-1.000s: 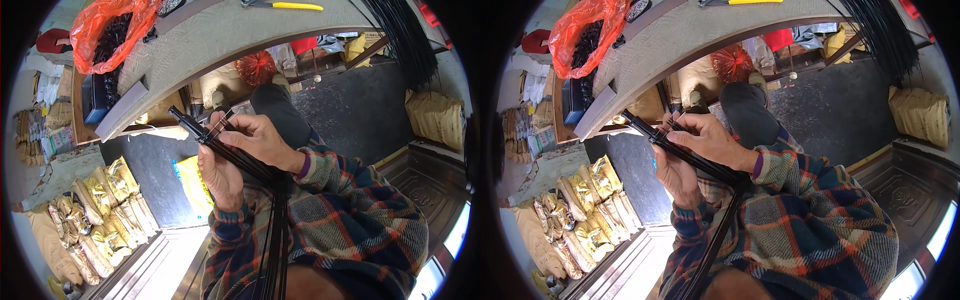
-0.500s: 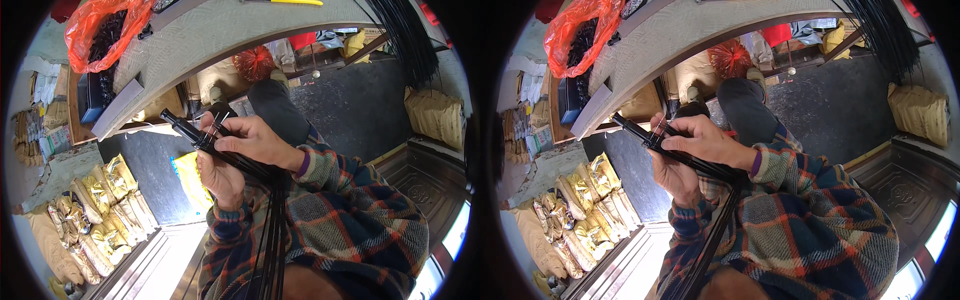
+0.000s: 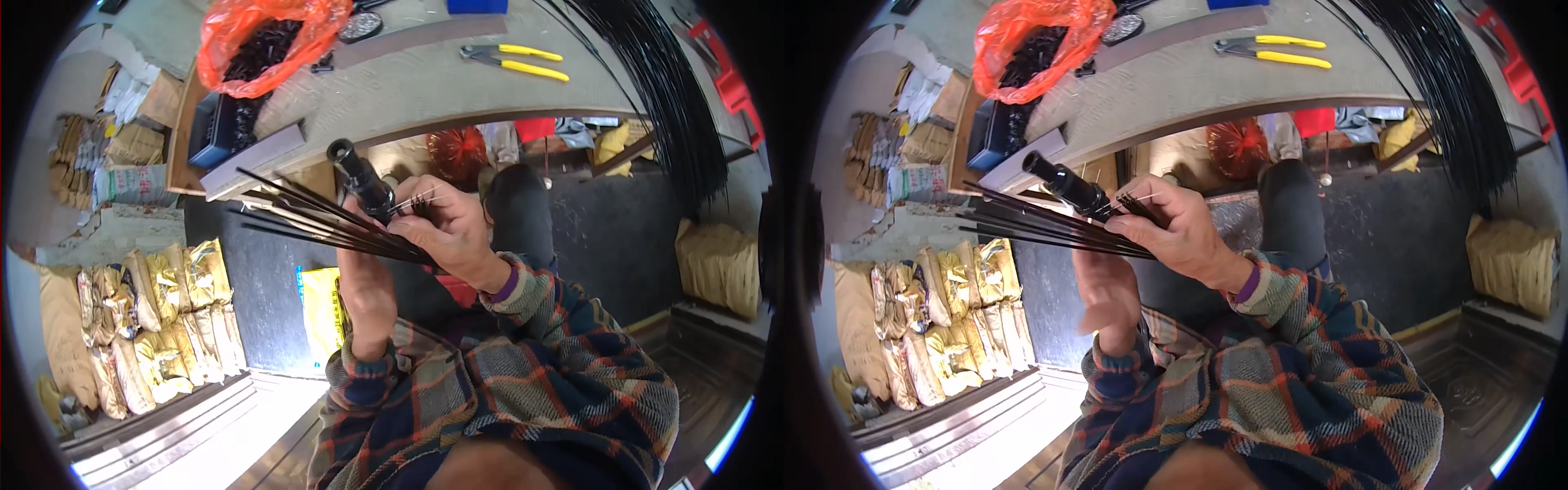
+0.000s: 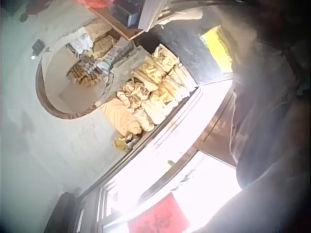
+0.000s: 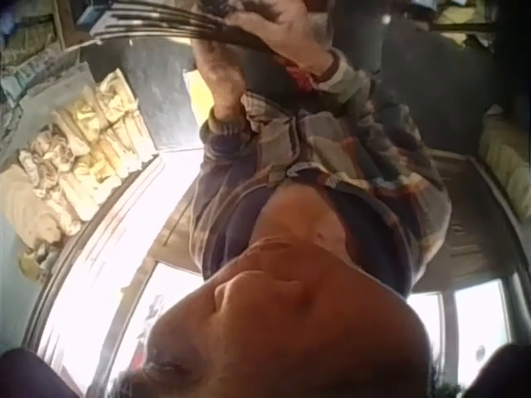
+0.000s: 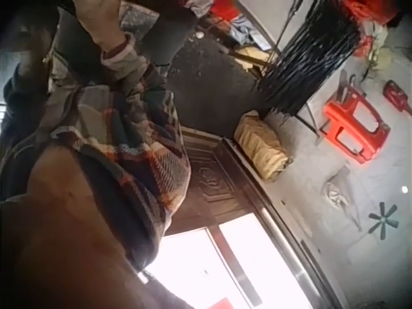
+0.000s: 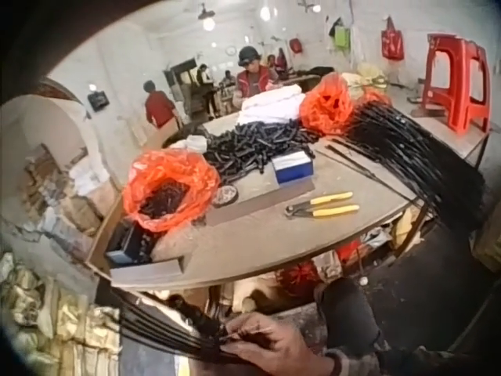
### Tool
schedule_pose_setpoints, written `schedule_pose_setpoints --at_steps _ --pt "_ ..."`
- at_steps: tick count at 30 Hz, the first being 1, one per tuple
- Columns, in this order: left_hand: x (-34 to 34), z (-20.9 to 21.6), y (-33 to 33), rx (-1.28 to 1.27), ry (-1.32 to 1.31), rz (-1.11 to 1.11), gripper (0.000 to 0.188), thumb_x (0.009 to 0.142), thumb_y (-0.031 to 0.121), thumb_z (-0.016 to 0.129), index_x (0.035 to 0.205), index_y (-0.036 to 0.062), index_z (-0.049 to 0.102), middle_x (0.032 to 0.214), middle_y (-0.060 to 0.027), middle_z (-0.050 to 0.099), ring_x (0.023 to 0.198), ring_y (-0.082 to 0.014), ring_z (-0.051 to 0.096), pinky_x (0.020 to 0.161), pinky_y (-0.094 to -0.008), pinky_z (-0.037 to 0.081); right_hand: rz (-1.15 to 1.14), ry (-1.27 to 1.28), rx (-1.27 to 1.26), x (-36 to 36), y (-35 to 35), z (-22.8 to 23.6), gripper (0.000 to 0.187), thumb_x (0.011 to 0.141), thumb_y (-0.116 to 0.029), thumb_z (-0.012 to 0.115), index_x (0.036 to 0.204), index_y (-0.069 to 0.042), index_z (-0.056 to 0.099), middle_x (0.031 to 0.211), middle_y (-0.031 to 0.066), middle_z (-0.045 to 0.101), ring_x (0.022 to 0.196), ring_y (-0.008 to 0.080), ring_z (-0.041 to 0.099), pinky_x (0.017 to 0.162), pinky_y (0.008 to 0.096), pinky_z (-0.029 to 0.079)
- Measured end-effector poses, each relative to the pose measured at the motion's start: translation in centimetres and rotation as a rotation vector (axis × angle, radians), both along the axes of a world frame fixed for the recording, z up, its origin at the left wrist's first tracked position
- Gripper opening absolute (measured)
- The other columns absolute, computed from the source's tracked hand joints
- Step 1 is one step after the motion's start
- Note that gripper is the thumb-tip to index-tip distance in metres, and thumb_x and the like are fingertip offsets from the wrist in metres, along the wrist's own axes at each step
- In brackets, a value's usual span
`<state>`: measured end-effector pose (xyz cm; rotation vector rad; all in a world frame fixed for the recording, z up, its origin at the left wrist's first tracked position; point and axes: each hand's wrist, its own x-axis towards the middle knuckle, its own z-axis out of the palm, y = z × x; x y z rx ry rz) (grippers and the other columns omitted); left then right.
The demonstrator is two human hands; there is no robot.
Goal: Assembling wire or fiber bundles by inserting strands into connectors and using pliers.
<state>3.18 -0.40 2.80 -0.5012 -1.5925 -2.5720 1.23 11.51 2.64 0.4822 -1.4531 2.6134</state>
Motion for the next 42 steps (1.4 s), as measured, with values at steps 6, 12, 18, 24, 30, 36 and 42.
schedule_pose_setpoints --at_steps 6,12,18,24,30,36,42 --pt "-1.4 1.1 0.2 0.073 0.028 0.301 0.027 0.083 0.008 0.057 0.108 -0.0009 0.051 0.098 -0.0177 0.06 0.087 -0.0205 0.059 0.08 -0.03 0.047 -0.241 0.199 0.269 0.4 -1.5 0.3 0.013 0.078 0.0 0.062 0.085 0.002 0.051 0.094 0.0103 0.057 0.085 0.012 0.054 0.074 0.0231 0.043" --pt "-1.0 -1.1 -1.8 0.135 -0.047 0.324 0.03 0.08 0.006 0.06 0.107 -0.0029 0.052 0.094 -0.0166 0.061 0.083 -0.0207 0.06 0.077 -0.0311 0.049 -0.068 -0.057 0.155 0.6 -3.5 -1.8 0.016 0.077 0.0 0.064 0.088 0.003 0.052 0.094 0.0097 0.059 0.089 0.0108 0.055 0.076 0.0228 0.045" --pt "-0.1 -2.5 -3.3 0.139 -0.073 0.467 0.03 0.08 0.005 0.062 0.106 -0.0065 0.052 0.095 -0.0155 0.06 0.079 -0.019 0.06 0.075 -0.0302 0.05 0.032 -0.084 0.118 0.6 -4.9 -3.0 0.016 0.074 -0.002 0.068 0.086 0.005 0.058 0.091 0.0075 0.06 0.083 0.008 0.055 0.072 0.0214 0.047" --pt "0.8 -2.8 -3.5 0.114 -0.065 0.537 0.033 0.083 0.01 0.06 0.109 -0.0077 0.051 0.096 -0.0139 0.06 0.081 -0.0174 0.058 0.076 -0.029 0.048 -0.013 -0.077 0.432 0.4 -4.9 -2.7 0.013 0.074 -0.006 0.07 0.08 0.001 0.061 0.078 0.0007 0.059 0.07 0.0037 0.05 0.058 0.0183 0.041" --pt "1.6 -2.6 -2.2 0.055 -0.086 0.63 0.034 0.086 0.015 0.056 0.11 -0.0074 0.05 0.097 -0.0126 0.059 0.086 -0.0159 0.056 0.079 -0.0268 0.044 0.176 -0.154 0.216 0.2 -5.2 -3.1 0.014 0.074 -0.007 0.069 0.081 0.001 0.06 0.075 0.0007 0.057 0.07 0.0033 0.05 0.059 0.018 0.041" --pt "0.8 -3.1 -3.6 0.111 -0.189 0.5 0.033 0.085 0.02 0.058 0.107 -0.0022 0.049 0.098 -0.011 0.056 0.087 -0.0169 0.055 0.079 -0.029 0.045 0.013 -0.157 0.338 0.7 -6.3 -3.5 0.015 0.075 -0.006 0.068 0.084 0.001 0.059 0.082 0.0018 0.057 0.076 0.0045 0.051 0.063 0.0197 0.043" --pt "1.0 -4.1 -5.1 0.265 -0.239 0.335 0.033 0.082 0.024 0.063 0.105 0.003 0.05 0.097 -0.0098 0.057 0.087 -0.0185 0.056 0.08 -0.0311 0.046 0.109 -0.031 0.234 1.0 -5.5 -4.1 0.016 0.074 -0.006 0.069 0.082 0.003 0.06 0.08 0.0037 0.058 0.074 0.007 0.053 0.063 0.021 0.044"
